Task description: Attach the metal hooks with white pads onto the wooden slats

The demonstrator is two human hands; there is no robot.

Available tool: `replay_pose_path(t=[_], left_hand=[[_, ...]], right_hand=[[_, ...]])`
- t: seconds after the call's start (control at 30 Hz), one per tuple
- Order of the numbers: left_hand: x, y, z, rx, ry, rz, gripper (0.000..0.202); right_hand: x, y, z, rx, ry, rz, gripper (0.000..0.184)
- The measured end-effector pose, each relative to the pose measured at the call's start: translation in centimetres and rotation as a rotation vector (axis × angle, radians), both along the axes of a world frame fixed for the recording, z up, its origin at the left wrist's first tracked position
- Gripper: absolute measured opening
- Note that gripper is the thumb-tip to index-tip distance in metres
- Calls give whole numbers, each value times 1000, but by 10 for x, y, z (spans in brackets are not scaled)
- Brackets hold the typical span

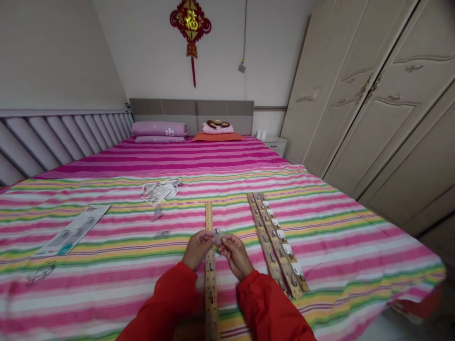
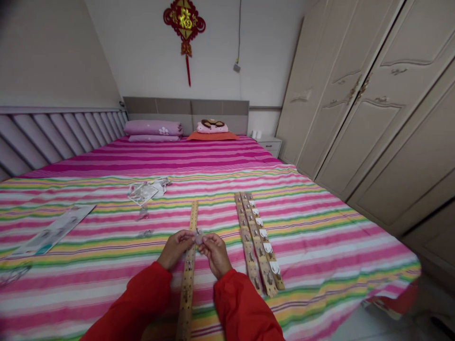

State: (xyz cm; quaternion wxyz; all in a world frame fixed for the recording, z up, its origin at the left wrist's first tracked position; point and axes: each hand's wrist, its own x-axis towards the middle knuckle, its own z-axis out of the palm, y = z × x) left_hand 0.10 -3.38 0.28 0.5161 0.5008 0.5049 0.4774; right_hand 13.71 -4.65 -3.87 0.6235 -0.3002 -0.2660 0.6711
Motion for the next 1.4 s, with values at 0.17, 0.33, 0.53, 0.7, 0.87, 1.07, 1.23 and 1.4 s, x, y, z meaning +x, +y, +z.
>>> replay_pose_path(t=[0.17,0.33,0.53,0.7,0.87,1.07,1.23,1.4], left_hand=[[-2,7,2,27,31,4,36],[-3,11,0,-15,-39,-9,51],[-5,6,0,-38,-57,-69,48],[-8,6,2,-44,-28,-87,43],[-12,10,-1,-83,-83,30,37],[-10,11,-4,-157,-280,215,41],[-7,16,-10,-122,-348,247,43],[-7,21,-14,-50,-288,228,46]], right_hand=[[0,0,-1,0,-41,-9,21],[0,2,-4,-2,-50,-40,20],[-1,2,-4,9,-51,-38,19],[-2,2,-3,-6,-30,-41,19],[-2,3,0,-20,-8,-50,22],[-8,13,2,0,-57,-31,29],[-16,28,3,40,-132,-50,30],[-19,36,5,85,-214,-10,31]])
